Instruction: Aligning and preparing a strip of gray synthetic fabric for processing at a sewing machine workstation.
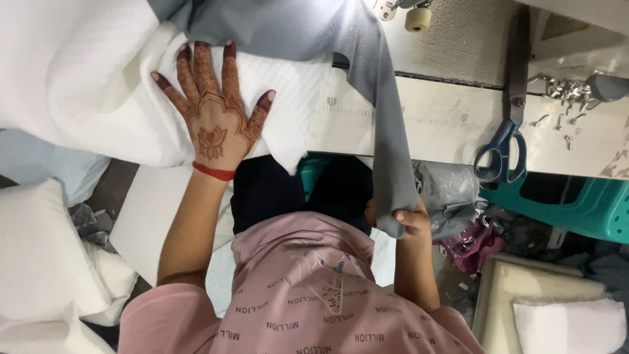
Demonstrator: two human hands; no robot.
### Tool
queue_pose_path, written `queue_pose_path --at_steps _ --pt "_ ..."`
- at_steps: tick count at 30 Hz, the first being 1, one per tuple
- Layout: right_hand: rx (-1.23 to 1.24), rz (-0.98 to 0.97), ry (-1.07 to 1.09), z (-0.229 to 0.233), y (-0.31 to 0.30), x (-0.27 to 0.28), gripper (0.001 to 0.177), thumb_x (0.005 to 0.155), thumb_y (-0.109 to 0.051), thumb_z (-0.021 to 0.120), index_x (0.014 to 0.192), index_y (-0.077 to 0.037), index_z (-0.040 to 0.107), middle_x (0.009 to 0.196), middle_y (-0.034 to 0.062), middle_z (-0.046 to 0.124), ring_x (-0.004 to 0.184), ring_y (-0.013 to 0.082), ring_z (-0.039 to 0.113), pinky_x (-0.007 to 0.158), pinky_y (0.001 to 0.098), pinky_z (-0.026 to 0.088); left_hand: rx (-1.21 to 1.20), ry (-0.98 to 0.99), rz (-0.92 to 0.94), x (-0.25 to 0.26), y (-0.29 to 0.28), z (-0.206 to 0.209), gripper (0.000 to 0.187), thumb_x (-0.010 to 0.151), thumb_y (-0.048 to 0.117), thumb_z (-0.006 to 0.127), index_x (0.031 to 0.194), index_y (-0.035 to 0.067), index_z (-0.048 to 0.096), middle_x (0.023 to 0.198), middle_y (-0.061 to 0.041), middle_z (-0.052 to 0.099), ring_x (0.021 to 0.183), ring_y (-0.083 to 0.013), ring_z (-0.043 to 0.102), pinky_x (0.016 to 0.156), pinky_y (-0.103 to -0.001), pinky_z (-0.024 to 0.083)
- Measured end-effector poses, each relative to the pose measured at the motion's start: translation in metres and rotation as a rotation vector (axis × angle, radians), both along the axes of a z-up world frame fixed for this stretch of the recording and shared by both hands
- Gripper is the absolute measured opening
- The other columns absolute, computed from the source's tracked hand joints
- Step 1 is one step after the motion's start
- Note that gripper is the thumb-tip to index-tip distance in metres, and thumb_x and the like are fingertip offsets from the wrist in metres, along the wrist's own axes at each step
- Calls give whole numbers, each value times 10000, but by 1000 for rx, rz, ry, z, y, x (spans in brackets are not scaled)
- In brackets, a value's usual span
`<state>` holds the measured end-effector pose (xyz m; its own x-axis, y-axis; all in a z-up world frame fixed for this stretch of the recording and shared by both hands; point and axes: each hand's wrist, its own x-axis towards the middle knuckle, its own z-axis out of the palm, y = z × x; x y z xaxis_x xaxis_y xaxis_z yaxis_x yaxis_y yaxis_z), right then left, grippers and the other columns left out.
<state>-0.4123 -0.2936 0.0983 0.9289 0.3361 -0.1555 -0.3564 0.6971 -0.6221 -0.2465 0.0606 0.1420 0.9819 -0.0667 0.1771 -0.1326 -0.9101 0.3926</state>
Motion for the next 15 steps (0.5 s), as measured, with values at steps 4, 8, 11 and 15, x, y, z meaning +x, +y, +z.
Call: queue_pose_path --at_steps 4,8,11,15 --pt "36 -10 70 -15 -2 1 596 881 -220 779 1286 149 546 954 252 657 763 330 627 660 447 474 59 -37 -78 8 9 2 788 1123 646 553 1615 36 468 1636 -278 348 1522 -506 216 1154 -767 -28" --pt "145 -178 373 -28 -2 7 661 872 -361 752 1337 55 532 1183 236 684 999 387 692 792 529 567 59 -34 -165 19 19 6 783 1124 626 578 1598 9 494 1644 -269 360 1519 -507 228 1157 -763 -28" --pt "110 -373 578 -46 -4 2 565 942 -342 703 1366 4 562 1258 166 693 1127 314 688 996 452 538 63 -83 -206 26 28 4 741 1112 549 681 1587 5 516 1650 -232 362 1512 -487 277 1185 -739 23" --pt "-15 -269 512 -59 -7 -9 467 967 -256 688 1307 53 604 1227 170 702 1081 293 694 974 418 530 -168 -18 -194 16 4 36 644 1058 376 765 1532 21 515 1468 -165 474 1353 -418 451 1165 -633 277"
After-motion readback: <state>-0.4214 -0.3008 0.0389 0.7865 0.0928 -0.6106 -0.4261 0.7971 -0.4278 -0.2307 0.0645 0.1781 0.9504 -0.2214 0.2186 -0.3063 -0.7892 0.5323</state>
